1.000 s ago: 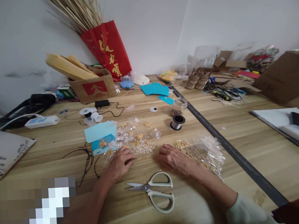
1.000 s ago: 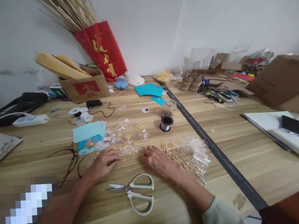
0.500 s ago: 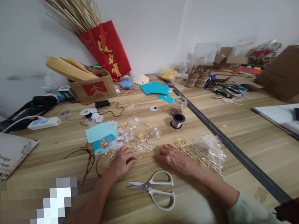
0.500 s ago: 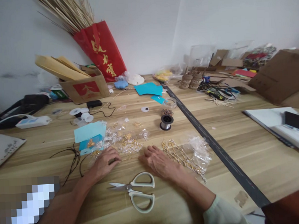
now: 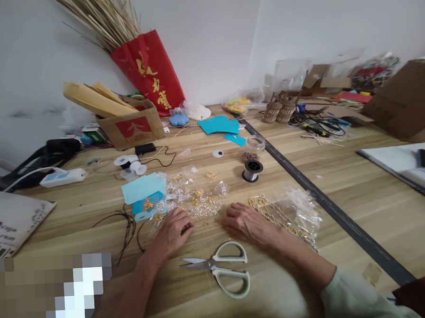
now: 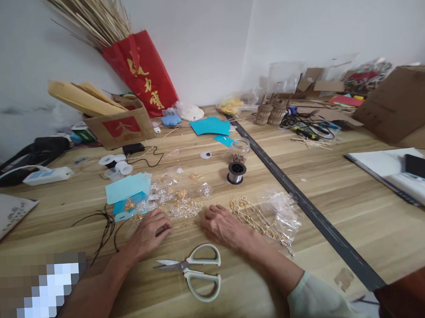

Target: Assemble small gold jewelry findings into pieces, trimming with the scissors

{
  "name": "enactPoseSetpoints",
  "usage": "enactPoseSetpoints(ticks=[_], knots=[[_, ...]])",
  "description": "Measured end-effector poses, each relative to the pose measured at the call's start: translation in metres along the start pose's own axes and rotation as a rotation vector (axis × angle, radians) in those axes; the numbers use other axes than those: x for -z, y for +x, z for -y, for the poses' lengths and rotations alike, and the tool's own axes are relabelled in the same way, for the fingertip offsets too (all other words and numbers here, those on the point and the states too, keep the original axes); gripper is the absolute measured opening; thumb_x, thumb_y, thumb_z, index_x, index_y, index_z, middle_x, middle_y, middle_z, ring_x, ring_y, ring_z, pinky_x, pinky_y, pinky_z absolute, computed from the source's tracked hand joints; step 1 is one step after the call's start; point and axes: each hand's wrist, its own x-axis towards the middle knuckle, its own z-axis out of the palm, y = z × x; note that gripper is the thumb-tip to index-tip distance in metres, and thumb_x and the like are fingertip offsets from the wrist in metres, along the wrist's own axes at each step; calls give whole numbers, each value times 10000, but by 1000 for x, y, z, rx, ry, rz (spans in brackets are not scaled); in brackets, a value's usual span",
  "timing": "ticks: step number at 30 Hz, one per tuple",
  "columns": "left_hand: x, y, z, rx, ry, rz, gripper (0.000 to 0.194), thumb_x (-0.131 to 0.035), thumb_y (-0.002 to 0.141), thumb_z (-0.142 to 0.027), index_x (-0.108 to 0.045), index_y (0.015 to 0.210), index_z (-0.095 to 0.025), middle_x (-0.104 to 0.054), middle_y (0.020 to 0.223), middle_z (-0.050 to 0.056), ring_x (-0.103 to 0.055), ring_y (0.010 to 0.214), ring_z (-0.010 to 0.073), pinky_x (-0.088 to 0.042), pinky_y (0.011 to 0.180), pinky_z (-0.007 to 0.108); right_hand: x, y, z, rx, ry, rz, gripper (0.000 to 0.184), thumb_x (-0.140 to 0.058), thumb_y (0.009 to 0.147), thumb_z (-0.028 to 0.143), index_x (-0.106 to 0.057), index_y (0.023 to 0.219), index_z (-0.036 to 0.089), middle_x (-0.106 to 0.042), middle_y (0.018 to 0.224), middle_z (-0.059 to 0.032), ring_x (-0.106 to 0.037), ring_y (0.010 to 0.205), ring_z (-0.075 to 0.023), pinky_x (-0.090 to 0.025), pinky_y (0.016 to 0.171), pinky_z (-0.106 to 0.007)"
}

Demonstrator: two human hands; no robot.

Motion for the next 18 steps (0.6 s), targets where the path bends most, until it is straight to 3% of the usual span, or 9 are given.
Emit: enactPoseSetpoints(ticks=[8, 18], knots=[[3, 1, -1, 24, -36, -21, 82, -642, 796, -146, -623, 722, -178, -618, 771, 28, -515, 818, 190, -410, 737, 312, -8, 6, 5, -47, 65, -113, 200, -441, 957, 230, -571, 823, 158, -597, 877, -74, -495, 841, -183, -380, 785, -313], [3, 2, -1, 30, -54, -17, 74, -634, 800, -136, -655, 743, -179, -617, 768, 22, -520, 820, 182, -406, 736, 298, -22, 18, 19, 53, 117, -199, 176, -475, 946, 201, -570, 802, 169, -589, 846, -49, -500, 835, -172, -400, 782, -293]])
